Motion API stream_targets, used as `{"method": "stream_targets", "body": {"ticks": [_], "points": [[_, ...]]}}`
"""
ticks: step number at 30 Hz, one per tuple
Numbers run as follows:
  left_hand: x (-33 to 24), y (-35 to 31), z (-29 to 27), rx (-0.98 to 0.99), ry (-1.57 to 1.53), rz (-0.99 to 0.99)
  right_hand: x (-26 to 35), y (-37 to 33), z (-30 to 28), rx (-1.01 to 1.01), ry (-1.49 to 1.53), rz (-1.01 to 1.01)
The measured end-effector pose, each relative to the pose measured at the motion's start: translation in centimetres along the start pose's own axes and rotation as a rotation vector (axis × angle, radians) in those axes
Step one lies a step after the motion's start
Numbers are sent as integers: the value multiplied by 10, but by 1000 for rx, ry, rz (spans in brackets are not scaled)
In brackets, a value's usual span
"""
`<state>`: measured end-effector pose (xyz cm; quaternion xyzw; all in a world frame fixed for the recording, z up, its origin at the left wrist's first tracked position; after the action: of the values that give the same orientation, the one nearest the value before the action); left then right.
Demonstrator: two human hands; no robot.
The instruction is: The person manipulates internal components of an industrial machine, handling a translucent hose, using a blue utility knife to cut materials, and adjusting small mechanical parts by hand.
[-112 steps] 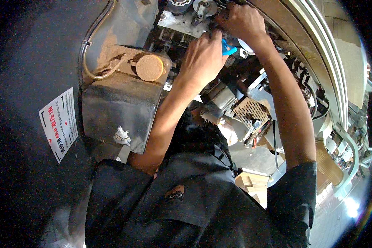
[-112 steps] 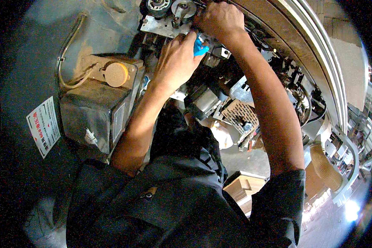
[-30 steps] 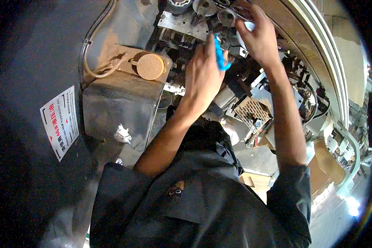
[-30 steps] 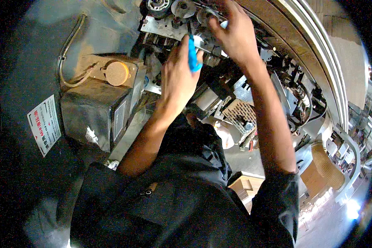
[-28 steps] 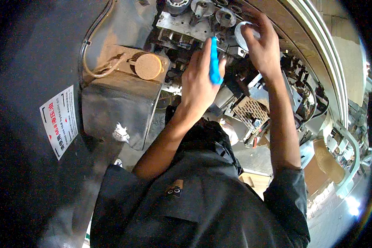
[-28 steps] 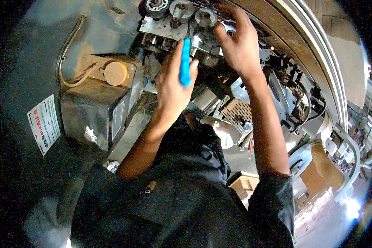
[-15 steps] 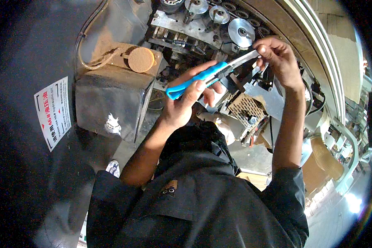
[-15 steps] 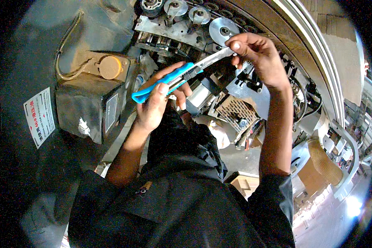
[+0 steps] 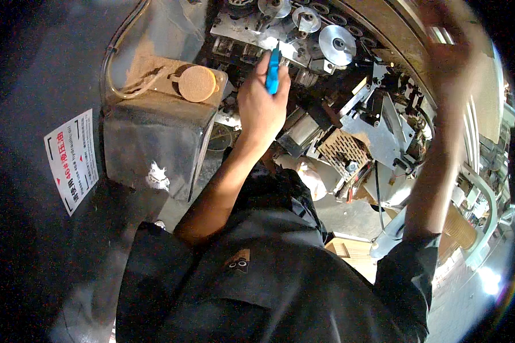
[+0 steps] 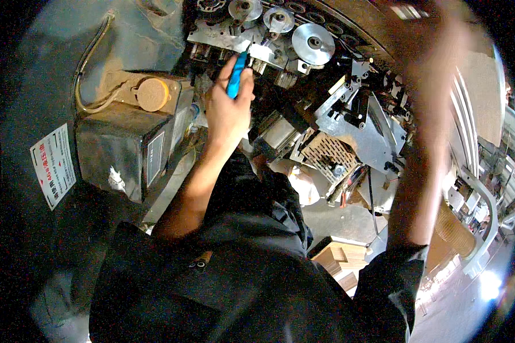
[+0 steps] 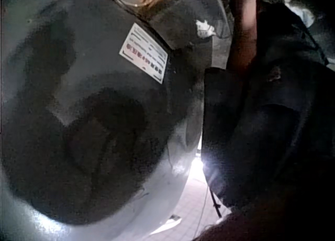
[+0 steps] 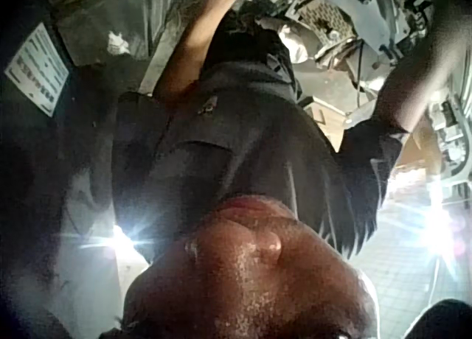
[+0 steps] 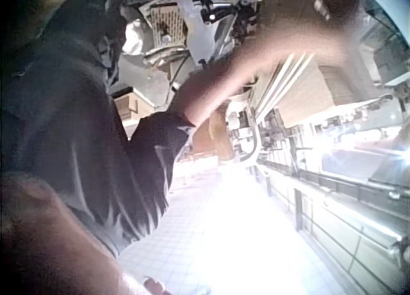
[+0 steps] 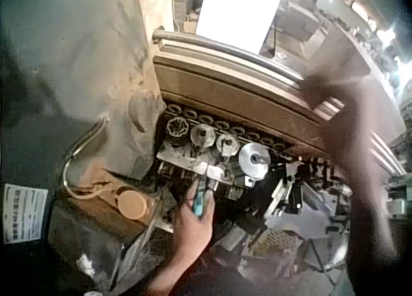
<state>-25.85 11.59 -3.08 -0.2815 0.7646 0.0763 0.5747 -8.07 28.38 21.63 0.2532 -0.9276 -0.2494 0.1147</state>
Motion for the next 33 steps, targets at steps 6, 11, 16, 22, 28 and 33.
{"method": "stream_targets", "body": {"ticks": [6, 11, 16, 22, 28, 33], "points": [[-29, 14, 25, 15, 362, 235, 63, -60, 122, 385, 85, 74], [-45, 16, 35, 101, 455, 199, 54, -61, 160, 498, 40, 122], [-53, 22, 38, 78, 486, 249, 46, -57, 182, 609, 16, 145], [-65, 36, 40, 171, 480, 219, 36, -56, 209, 786, -147, 150], [-72, 50, 44, 211, 443, 217, 34, -54, 217, 691, -133, 32], [-75, 52, 40, 211, 438, 288, 34, -52, 220, 693, -152, 150]]}}
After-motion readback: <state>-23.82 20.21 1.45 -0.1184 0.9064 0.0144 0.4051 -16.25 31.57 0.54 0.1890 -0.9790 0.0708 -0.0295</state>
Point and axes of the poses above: each hand's wrist, its own y-axis towards the middle knuckle, its own z-axis out of the palm, x = y × z, the point moved 8 cm from there along y, towards the middle knuckle, and after that the axes turned 5 degrees about -x, right-handed, at the moved point
